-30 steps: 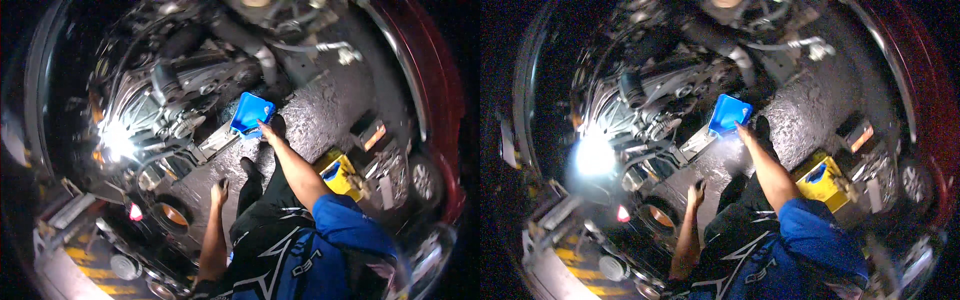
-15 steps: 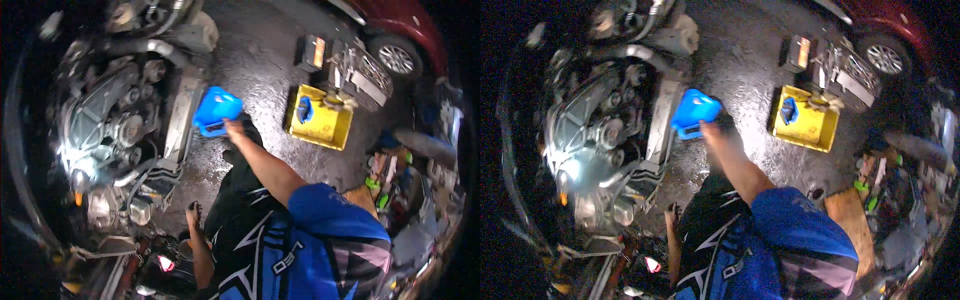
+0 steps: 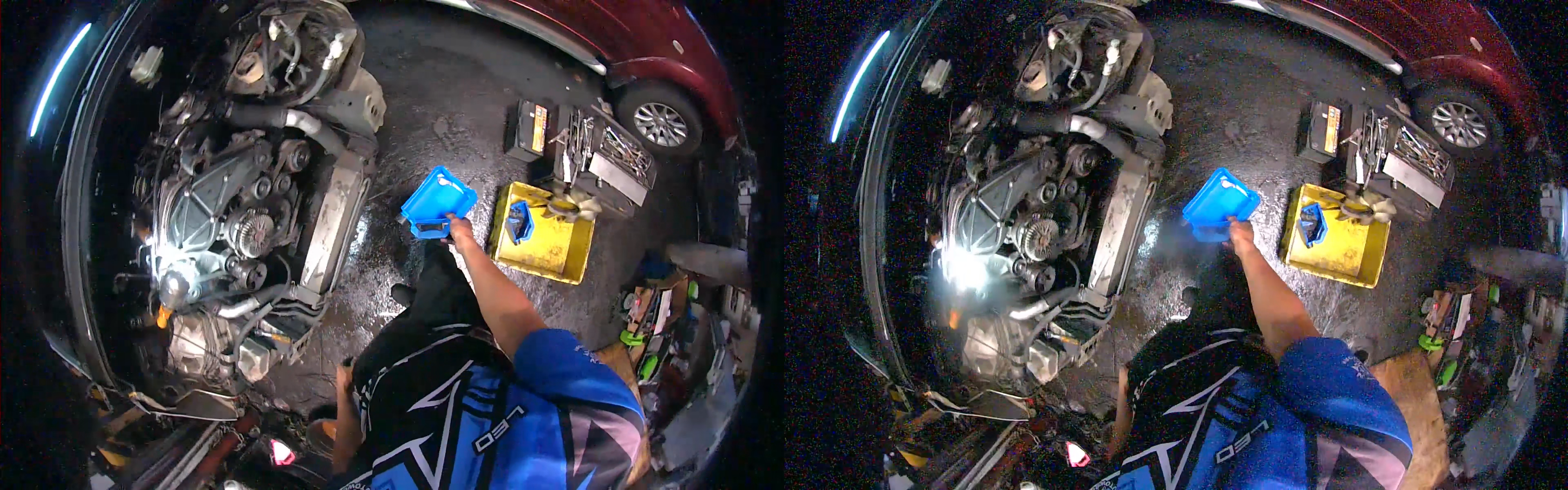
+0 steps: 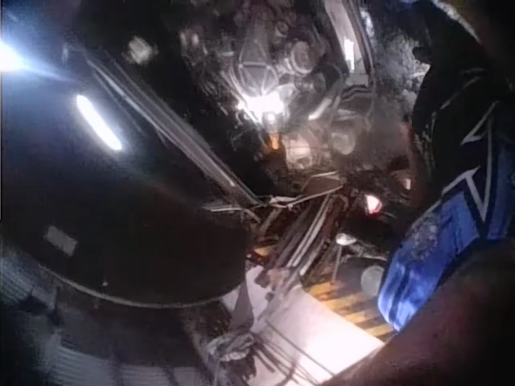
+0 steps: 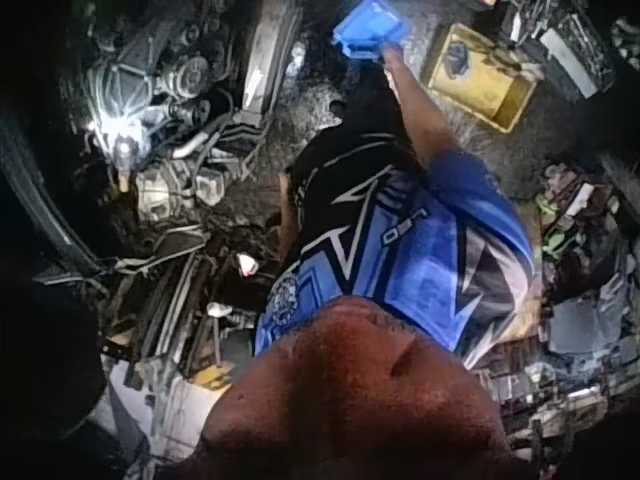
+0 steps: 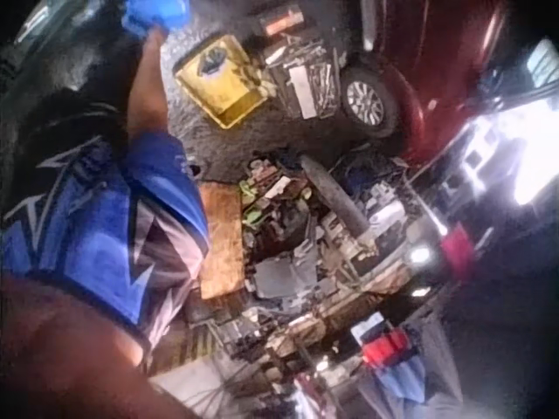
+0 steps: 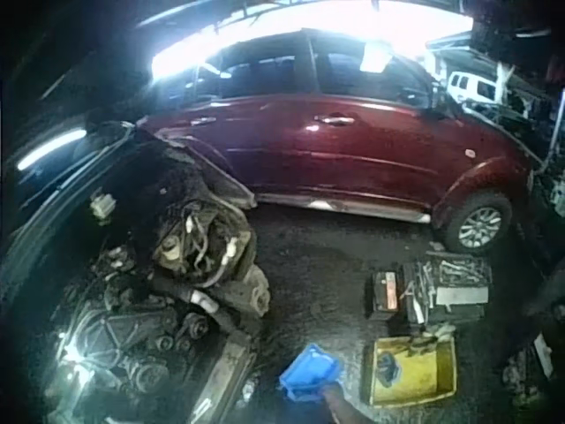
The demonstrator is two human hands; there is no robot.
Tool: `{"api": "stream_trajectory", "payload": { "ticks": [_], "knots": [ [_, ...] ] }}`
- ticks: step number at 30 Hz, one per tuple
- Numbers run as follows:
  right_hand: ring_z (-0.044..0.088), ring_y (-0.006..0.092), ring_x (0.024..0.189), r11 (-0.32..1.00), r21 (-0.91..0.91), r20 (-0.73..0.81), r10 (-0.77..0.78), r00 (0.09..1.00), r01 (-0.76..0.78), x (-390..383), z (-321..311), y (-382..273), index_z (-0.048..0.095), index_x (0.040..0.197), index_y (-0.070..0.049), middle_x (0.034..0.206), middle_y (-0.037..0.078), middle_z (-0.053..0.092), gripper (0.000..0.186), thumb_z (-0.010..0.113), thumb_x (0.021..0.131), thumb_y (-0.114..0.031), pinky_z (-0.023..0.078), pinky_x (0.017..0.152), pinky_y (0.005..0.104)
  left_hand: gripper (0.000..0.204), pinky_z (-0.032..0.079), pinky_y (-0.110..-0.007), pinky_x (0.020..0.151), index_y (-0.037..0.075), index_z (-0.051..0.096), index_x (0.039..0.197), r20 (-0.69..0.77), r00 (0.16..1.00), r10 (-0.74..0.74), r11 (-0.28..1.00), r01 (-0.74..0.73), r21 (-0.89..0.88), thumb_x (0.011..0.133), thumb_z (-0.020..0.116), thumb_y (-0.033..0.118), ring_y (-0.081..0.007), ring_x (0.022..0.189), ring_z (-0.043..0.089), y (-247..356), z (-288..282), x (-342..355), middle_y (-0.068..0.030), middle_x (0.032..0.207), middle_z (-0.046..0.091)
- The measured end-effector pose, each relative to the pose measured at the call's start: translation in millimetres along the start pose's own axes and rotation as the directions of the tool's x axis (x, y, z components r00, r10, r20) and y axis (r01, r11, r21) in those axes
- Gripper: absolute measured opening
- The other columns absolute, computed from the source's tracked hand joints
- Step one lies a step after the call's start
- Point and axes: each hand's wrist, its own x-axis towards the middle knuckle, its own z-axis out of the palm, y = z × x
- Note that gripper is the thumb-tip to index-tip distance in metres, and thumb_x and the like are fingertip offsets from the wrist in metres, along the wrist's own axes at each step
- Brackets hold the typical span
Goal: The person picks up a fan blade and a small component from a tray, wipes the component with a cloth, and uses a wrench to tighten several bolts on the engine block.
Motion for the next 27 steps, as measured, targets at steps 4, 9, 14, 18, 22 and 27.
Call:
{"api": "stream_trajectory", "payload": {
  "ticks": [4, 9, 14, 18, 22, 27],
  "knots": [
    [0.066, 0.023, 0.078, 0.995, -0.061, 0.102, -0.076, 0.992, 0.083, 12.8, 14.5, -46.4, 0.059, 0.105, -0.006, 0.094, 0.009, 0.063, 0.04, 0.068, 0.084, -0.039, 0.058, 0.052, 0.0376, 0.041, 0.051, -0.042, 0.075, -0.002, 0.069, 0.102, 0.03, 0.996, -0.088, 0.996, 0.089, -0.027, 0.093, 0.058, 0.037, -0.0327, 0.084, 0.067, 10.3, -5.1, -6.2, -0.0195, 0.094, 0.071],
    [0.068, 0.028, 0.08, 0.908, -0.265, 0.152, -0.292, 0.944, 0.324, 35.7, 74.8, -126.8, 0.056, 0.119, 0.0, 0.103, 0.017, 0.067, 0.062, 0.072, 0.08, -0.046, 0.058, 0.057, 0.04, 0.044, 0.051, -0.039, 0.072, -0.005, 0.068, 0.103, 0.016, 0.985, -0.174, 0.98, 0.175, -0.099, 0.093, 0.059, 0.037, -0.0261, 0.082, 0.067, 123.6, -39.8, -18.1, -0.0164, 0.093, 0.071],
    [0.07, 0.0312, 0.078, 0.824, -0.358, 0.279, -0.354, 0.893, 0.439, -2.4, 164.3, -214.5, 0.054, 0.12, 0.004, 0.1, 0.023, 0.068, 0.073, 0.076, 0.075, -0.049, 0.058, 0.064, 0.0413, 0.036, 0.051, -0.033, 0.07, -0.006, 0.067, 0.104, -0.172, 0.985, -0.015, 0.939, -0.045, -0.342, 0.098, 0.055, 0.028, -0.0198, 0.074, 0.065, 207.4, -68.5, -24.7, -0.0137, 0.089, 0.071],
    [0.068, 0.0258, 0.063, 0.719, -0.455, 0.229, -0.476, 0.849, 0.526, 49.4, 213.7, -260.8, 0.066, 0.093, 0.005, 0.08, 0.015, 0.069, 0.066, 0.07, 0.077, -0.058, 0.055, 0.052, 0.0384, 0.039, 0.053, -0.032, 0.072, -0.006, 0.066, 0.108, -0.163, 0.981, -0.107, 0.799, -0.013, -0.601, 0.098, 0.053, 0.03, -0.0202, 0.079, 0.068, 229.6, -60.2, -10.4, -0.0162, 0.094, 0.071],
    [0.063, 0.0211, 0.056, 0.817, -0.354, 0.274, -0.375, 0.886, 0.455, 67.3, 236.5, -268.5, 0.07, 0.08, 0.002, 0.073, 0.01, 0.068, 0.056, 0.074, 0.076, -0.054, 0.051, 0.047, 0.0348, 0.049, 0.051, -0.032, 0.069, -0.006, 0.06, 0.118, -0.13, 0.976, -0.172, 0.842, 0.078, -0.534, 0.097, 0.055, 0.039, -0.0216, 0.077, 0.067, 230.3, -42.8, -29.9, -0.0151, 0.092, 0.07],
    [0.067, 0.0335, 0.064, 0.557, -0.56, 0.415, -0.451, 0.79, 0.613, 36.8, 236.5, -217.8, 0.071, 0.072, -0.004, 0.065, 0.017, 0.067, 0.057, 0.069, 0.077, -0.06, 0.052, 0.06, 0.0437, 0.045, 0.051, -0.036, 0.07, -0.006, 0.062, 0.112, -0.075, 0.979, -0.188, 0.962, 0.168, -0.216, 0.095, 0.058, 0.036, -0.0242, 0.076, 0.067, 139.2, 26.2, -71.8, -0.0153, 0.091, 0.07]
  ]
}}
